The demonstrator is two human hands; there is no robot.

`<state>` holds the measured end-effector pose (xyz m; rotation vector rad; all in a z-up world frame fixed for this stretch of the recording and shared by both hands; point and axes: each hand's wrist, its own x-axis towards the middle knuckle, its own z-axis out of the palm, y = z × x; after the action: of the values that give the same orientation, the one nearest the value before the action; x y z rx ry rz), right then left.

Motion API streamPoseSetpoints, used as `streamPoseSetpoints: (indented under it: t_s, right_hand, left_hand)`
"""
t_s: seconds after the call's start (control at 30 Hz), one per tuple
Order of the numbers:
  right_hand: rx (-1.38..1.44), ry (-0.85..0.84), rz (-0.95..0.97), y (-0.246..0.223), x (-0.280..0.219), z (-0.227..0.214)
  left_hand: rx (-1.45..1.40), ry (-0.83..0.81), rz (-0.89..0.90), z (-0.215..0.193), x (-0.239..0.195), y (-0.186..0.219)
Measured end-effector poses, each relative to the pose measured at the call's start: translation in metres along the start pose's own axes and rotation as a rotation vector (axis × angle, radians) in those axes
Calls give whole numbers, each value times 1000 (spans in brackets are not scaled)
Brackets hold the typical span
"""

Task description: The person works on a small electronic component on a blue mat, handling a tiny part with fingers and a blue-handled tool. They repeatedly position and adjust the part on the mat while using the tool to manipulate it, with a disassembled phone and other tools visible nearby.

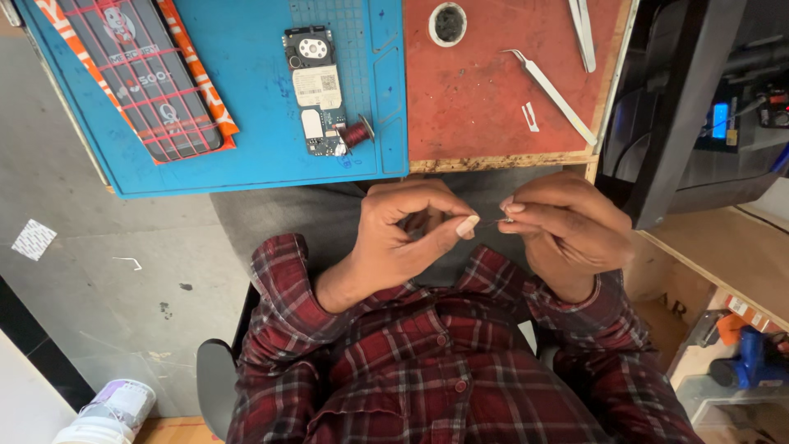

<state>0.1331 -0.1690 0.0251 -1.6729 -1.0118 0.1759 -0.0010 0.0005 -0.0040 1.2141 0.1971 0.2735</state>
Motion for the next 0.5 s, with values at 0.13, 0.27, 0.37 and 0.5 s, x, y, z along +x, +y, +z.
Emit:
streamPoseSetpoints:
  t_s: [0.13, 0.27, 0.37, 0.5]
  right_hand:
    - [-13, 8, 33, -2, -1, 0]
    - [-43, 3, 40, -4, -2, -1]
    - [-49, -1, 45, -5, -2, -2]
    - [-58, -6, 59, -6, -2, -3]
  left_hand:
    - [29, 2, 0, -2, 1, 1]
    - [48, 19, -4, -4, 1, 5]
    - [91, 28, -3, -5, 1, 7]
    - [72, -11, -1, -5, 3, 8]
